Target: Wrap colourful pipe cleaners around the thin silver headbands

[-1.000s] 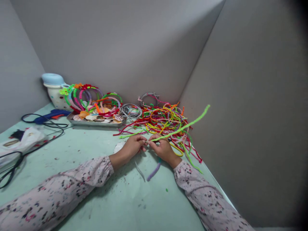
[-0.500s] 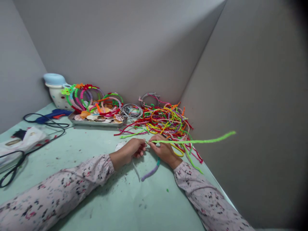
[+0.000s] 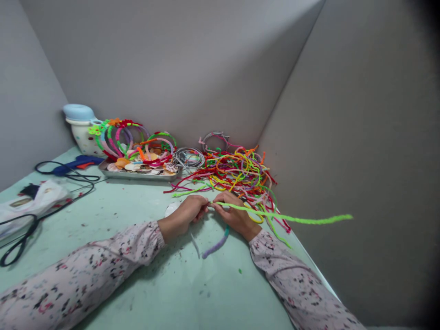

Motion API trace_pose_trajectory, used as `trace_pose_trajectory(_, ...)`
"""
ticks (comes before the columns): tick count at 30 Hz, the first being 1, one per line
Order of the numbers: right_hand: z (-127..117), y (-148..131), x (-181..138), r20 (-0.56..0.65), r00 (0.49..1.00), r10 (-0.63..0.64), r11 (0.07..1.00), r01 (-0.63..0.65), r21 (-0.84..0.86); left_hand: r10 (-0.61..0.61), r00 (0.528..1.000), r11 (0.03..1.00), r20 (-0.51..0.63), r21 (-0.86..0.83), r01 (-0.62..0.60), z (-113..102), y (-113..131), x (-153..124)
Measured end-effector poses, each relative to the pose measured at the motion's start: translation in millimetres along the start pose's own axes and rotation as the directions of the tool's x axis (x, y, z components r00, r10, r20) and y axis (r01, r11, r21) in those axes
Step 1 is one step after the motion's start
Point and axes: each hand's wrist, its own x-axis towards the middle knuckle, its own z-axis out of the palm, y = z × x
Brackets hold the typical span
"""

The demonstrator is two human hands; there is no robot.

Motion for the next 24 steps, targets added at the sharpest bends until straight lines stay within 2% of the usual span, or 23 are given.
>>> trace_pose_trajectory(7, -1.5, -2.2, 1.6, -0.01, 0.999, -0.04, 0.999, 0.041, 0.011, 0.073, 0.997, 0.996, -0.028, 0.043, -0.072, 0.2, -1.3, -0.8)
trace_pose_trajectory(24, -5.7, -5.4, 4.0, 0.015, 0.999, -0.047, 0.999, 0.047, 0.017, 0.073, 0.994, 0.997, -0.078, 0.029, -0.071, 2.0, 4.2, -6.0)
